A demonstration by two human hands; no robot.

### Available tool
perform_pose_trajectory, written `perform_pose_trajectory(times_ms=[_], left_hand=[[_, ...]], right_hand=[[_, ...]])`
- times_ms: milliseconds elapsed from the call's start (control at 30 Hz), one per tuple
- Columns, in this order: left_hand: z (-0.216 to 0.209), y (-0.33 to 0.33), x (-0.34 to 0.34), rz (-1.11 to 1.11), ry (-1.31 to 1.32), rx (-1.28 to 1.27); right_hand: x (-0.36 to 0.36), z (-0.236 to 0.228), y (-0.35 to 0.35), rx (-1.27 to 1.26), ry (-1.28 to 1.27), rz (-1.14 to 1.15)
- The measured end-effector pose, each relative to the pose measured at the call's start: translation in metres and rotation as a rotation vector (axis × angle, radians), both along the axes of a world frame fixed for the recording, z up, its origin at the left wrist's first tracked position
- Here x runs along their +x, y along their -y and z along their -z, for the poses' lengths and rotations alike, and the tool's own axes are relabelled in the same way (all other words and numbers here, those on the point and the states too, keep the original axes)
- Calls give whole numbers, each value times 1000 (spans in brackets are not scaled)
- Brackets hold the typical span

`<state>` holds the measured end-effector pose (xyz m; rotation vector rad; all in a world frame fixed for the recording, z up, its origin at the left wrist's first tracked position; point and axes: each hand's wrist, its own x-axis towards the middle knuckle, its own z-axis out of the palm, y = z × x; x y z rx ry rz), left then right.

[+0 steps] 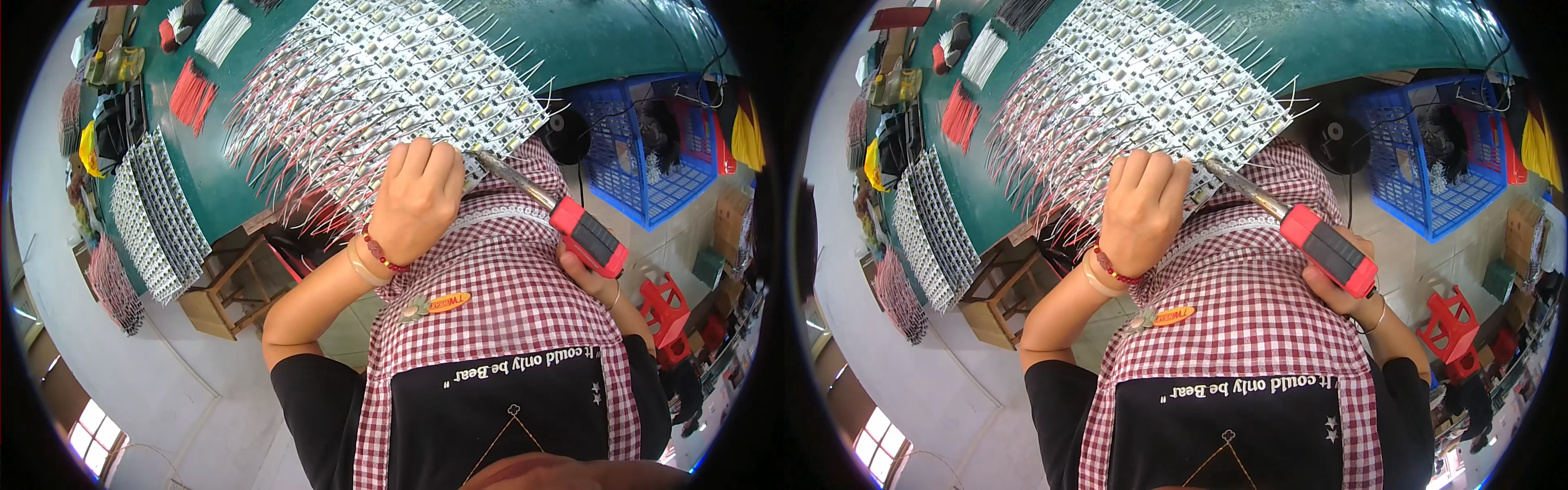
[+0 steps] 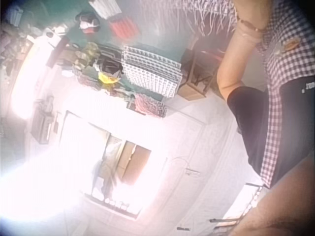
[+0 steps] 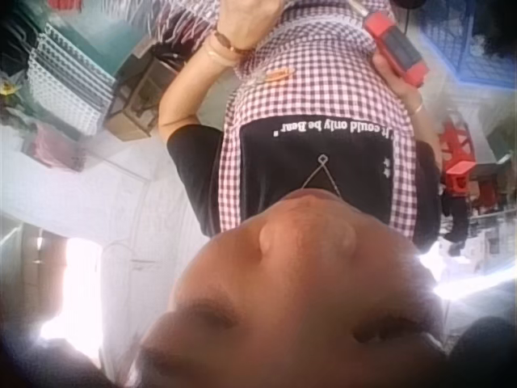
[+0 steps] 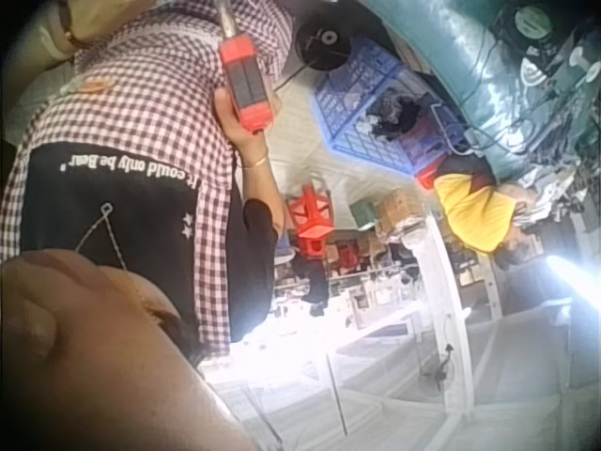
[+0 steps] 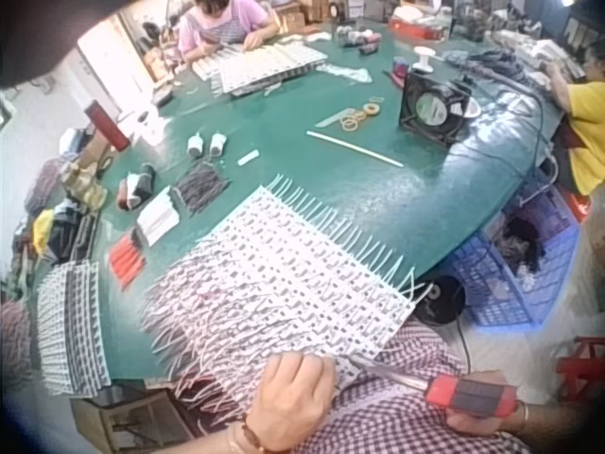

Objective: The person uses a red hot air gun to apply heat to a large LED panel with multiple wires. They repeatedly pick up small black and white wire pieces from the table and place them onto the panel while applying heat with the tool.

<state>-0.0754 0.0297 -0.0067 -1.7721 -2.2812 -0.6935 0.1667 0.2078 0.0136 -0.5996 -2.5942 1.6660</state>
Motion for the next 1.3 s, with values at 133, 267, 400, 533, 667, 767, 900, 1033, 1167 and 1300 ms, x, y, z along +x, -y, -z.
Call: perform_pose_trajectory(times_ms=[133,267,400,533,667,767,900,1033,1167,1300], left_hand=[[-3,2,1,-5,27,-31],[-4,3,1,2,26,-45],[-4,3,2,1,31,-47],[-5,3,2,2,27,-57],[-4,3,0,-5,20,-57],[-6,3,-1,-14,-13,-88],[-5,4,-1,-35,-47,-62],[-5,7,0,-71,-28,-42],[-13,14,3,-126,-13,-60],[-19,33,-1,-239,-3,-71]], right_hand=[[13,9,-5,4,13,-53],[23,16,-5,-110,44,-2],[23,12,-5,-172,69,19],[21,13,-5,-162,47,14],[18,13,-5,-182,59,23],[21,13,-5,-198,85,48],[21,14,-4,-228,79,77],[22,14,-5,-289,76,80],[23,16,-6,-492,77,128],[16,10,-4,-534,12,160]])
